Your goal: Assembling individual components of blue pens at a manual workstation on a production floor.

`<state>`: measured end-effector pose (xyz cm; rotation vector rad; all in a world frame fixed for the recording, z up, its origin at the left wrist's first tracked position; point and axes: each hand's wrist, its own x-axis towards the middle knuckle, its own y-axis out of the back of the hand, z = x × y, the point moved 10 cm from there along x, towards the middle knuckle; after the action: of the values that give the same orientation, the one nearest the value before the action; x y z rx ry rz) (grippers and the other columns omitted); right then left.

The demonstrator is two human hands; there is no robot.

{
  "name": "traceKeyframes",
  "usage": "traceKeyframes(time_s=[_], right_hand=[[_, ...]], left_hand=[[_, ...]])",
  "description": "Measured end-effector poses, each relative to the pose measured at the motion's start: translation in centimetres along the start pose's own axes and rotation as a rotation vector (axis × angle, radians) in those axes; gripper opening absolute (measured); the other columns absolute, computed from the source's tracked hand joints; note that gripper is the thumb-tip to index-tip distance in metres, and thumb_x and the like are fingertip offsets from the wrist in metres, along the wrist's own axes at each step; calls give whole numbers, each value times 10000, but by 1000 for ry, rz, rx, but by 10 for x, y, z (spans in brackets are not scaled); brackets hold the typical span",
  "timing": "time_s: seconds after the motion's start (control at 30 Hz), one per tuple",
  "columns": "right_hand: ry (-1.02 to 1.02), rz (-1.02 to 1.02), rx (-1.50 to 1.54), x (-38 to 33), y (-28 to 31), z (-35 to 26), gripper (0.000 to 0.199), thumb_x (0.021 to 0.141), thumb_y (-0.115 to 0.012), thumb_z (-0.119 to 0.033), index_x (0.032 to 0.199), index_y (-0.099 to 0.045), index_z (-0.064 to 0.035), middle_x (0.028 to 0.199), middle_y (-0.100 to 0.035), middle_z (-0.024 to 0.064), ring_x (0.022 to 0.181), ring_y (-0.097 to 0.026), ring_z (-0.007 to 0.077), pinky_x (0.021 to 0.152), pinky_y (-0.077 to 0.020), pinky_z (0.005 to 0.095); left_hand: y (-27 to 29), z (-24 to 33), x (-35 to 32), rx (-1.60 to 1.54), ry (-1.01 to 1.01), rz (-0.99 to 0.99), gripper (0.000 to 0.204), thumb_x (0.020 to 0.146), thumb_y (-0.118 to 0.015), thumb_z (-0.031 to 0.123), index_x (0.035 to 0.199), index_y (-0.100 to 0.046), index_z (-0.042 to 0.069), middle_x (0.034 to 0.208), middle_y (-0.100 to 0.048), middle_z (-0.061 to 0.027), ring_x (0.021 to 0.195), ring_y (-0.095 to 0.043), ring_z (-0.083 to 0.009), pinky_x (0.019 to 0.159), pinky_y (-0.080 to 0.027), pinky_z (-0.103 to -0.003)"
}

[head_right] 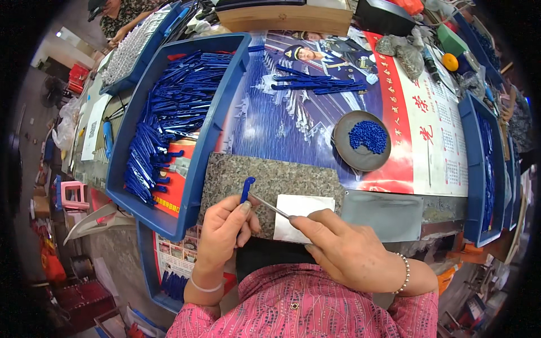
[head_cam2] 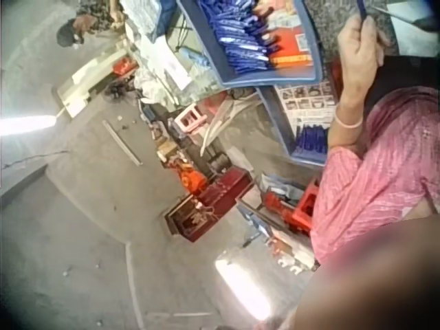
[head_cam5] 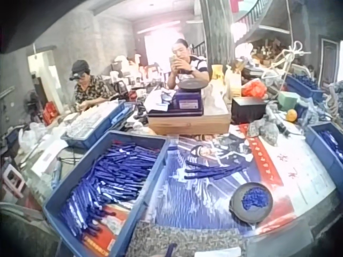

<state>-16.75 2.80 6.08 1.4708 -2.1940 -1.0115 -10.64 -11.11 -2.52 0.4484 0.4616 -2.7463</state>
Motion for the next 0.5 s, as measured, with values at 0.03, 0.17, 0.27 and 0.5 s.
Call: traceKeyframes(time_s=[0.03,0.17,0.27,0.5], right_hand=[[15,-4,-21,1,0,-1,430,789,-619,-83,1201,-496,-76,1008,-541,115,734,-611,264,571,-497,355],[76,-23,-54,4,0,-4,432,789,-600,-60,1205,-484,-48,998,-546,108,711,-625,261,520,-505,349],[40,-12,-53,4,-1,3,427,783,-622,-88,1196,-513,-81,1014,-556,99,708,-615,258,521,-495,341],[32,-34,-71,3,-1,6,432,782,-622,-89,1200,-512,-80,1010,-557,89,716,-614,251,513,-491,335]], left_hand=[[0,0,1,2,4,7,261,947,-440,140,1074,-558,-55,683,-585,-69,439,-414,-40,407,-308,-160],[-2,0,3,37,14,14,257,945,-443,135,1069,-563,-55,679,-583,-60,440,-411,-33,413,-306,-156],[-4,1,4,54,17,22,255,943,-444,127,1068,-564,-60,677,-581,-53,444,-412,-28,417,-304,-153],[-5,2,4,110,0,58,248,943,-445,119,1062,-570,-60,678,-584,-50,455,-417,-23,420,-309,-152]])
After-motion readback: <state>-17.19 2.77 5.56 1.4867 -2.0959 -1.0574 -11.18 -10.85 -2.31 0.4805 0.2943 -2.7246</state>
